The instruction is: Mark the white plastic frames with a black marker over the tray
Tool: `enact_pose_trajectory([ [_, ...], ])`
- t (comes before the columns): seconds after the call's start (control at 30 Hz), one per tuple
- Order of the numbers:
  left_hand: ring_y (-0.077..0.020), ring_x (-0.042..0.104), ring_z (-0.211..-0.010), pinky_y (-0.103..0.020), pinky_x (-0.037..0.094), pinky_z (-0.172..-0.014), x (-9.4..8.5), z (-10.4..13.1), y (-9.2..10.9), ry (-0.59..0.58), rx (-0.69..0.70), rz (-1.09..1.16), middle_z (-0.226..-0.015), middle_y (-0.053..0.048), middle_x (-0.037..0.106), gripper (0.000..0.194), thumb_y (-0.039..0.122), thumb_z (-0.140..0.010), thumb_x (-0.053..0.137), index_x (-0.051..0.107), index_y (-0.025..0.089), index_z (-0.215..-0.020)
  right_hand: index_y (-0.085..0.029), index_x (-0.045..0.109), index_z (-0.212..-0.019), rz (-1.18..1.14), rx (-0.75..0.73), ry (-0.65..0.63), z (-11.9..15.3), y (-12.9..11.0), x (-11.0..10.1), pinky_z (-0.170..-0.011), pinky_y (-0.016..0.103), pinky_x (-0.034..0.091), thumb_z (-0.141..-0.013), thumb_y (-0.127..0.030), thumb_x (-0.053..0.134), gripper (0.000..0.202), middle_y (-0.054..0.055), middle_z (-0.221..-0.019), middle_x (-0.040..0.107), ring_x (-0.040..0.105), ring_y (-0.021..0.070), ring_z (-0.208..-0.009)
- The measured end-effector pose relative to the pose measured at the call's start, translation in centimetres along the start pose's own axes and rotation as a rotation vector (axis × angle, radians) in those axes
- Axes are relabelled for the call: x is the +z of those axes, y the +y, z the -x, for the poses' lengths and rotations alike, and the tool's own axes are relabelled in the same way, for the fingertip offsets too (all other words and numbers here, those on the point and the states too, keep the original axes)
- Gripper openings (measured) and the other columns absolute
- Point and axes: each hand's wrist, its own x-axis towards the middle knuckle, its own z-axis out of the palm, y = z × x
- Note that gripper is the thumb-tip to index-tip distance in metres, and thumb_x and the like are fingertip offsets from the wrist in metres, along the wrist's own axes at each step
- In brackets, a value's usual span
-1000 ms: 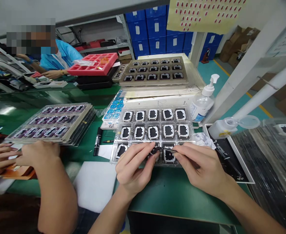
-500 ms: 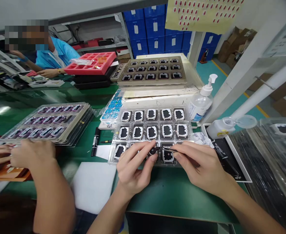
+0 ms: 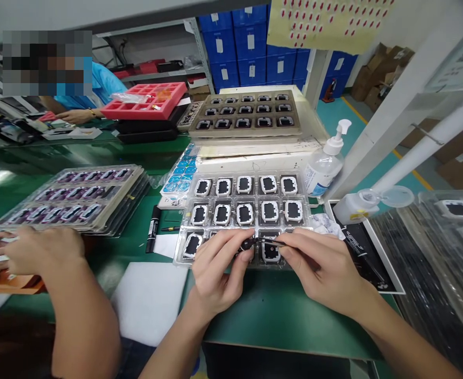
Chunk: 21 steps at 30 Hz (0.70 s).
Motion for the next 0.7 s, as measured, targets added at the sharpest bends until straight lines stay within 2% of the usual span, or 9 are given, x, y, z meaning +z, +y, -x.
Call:
enact_pose_trajectory([
  [0.4, -0.0179, 0.071, -0.1, -0.028, 0.056, -0.085, -0.26, -0.36, 0.12, -0.08, -0.038, 0.053, -0.113, -0.011, 0.076, 0.033, 0.008, -0.106, 0.056, 0.069, 0.012, -0.136, -0.017, 0.068, -0.119, -0.031, -0.008, -0.005, 0.15, 0.11, -0.19, -0.067, 0.024, 0.047, -0.109, -0.011, 0.062, 0.013, 0.0, -0.088, 0.067, 0.058, 0.0107, -0.073],
  [0.57, -0.0169, 0.071, -0.1, -0.027, 0.057, -0.086, -0.33, -0.38, 0.15, -0.1, -0.047, 0.085, -0.113, -0.011, 0.075, 0.035, 0.006, -0.106, 0.056, 0.068, 0.011, -0.138, -0.017, 0.068, -0.112, -0.011, 0.004, -0.016, 0.01, 0.03, -0.01, -0.06, 0.024, 0.041, -0.109, -0.01, 0.061, 0.01, -0.003, -0.079, 0.058, 0.05, 0.009, -0.064],
  [0.7, -0.0162, 0.069, -0.097, -0.027, 0.057, -0.086, -0.41, -0.37, 0.18, -0.098, -0.073, 0.07, -0.112, -0.01, 0.074, 0.04, 0.006, -0.103, 0.062, 0.068, 0.011, -0.142, -0.017, 0.068, -0.113, -0.009, 0.023, -0.018, -0.1, 0.02, -0.08, -0.06, 0.024, 0.041, -0.109, -0.011, 0.063, 0.01, -0.003, -0.081, 0.06, 0.049, 0.0086, -0.064],
])
